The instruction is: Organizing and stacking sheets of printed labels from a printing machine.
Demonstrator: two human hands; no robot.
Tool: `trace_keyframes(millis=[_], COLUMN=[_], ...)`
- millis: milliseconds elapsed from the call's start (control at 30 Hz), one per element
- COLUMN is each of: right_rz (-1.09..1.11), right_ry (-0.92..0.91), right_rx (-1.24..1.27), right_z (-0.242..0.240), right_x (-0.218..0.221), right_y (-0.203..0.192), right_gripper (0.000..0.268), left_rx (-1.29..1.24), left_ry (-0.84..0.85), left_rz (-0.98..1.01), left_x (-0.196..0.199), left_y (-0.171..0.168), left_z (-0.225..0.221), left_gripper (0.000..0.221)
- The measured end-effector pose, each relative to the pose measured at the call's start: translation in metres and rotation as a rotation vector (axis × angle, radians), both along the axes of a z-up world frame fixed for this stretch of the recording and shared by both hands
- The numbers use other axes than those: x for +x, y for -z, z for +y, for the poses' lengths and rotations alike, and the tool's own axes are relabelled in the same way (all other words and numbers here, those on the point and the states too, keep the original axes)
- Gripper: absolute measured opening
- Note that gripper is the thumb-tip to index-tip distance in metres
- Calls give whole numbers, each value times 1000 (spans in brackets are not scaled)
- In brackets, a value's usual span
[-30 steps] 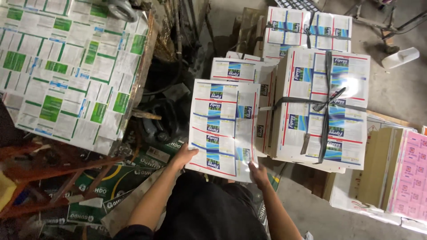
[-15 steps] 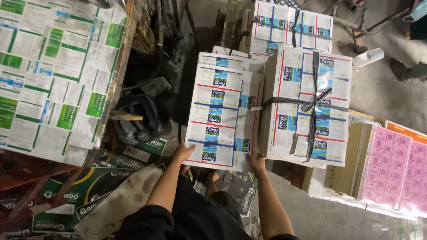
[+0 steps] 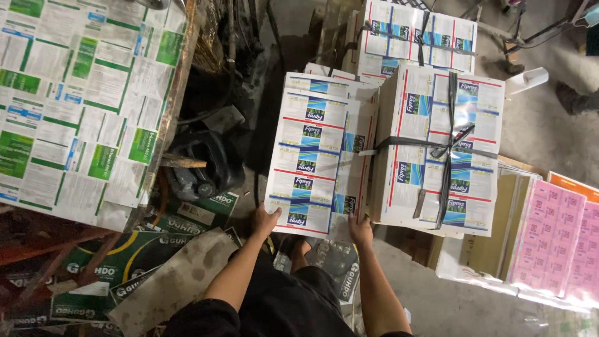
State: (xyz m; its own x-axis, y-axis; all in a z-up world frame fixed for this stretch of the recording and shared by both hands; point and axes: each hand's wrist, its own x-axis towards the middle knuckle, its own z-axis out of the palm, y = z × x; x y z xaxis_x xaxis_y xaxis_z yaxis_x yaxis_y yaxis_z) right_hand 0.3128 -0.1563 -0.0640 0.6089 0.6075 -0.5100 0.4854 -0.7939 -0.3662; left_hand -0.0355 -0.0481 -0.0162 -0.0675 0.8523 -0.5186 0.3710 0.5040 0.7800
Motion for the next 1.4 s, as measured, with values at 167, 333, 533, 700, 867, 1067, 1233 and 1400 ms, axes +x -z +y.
trace_keyframes(millis=[167,333,533,700,867,1067,1233,1400], right_rz=[30,25,-40,228,371,155,515,763], right_ry=[33,17,-395,78,-8,-283,185,117], right_rx=[65,44,216,375,408,185,204,297], right_z=[7,12,-6,22,15,-39,6,-4], right_x=[-16,-20,3,-11,7,44,23,32], right_y=[-48,-57,-27,-51,-16,25,-17,-10], right_gripper=[87,92,66,77,76,44,50,39], left_rx=[-86,-26,149,-48,-129,-112,-286,-508], left_ry=[-29,-71,-175,-102,46,-12,-179,-123], left_rz=[104,125,59,143,312,-70,-420,-205], left_x=[13,18,27,24,14,15,19,20], left_y=[-14,-2,33,-17,6,5,14,-46], left_z=[3,-5,-11,6,17,13,33,60], left_gripper=[49,51,58,65,75,61,44,38])
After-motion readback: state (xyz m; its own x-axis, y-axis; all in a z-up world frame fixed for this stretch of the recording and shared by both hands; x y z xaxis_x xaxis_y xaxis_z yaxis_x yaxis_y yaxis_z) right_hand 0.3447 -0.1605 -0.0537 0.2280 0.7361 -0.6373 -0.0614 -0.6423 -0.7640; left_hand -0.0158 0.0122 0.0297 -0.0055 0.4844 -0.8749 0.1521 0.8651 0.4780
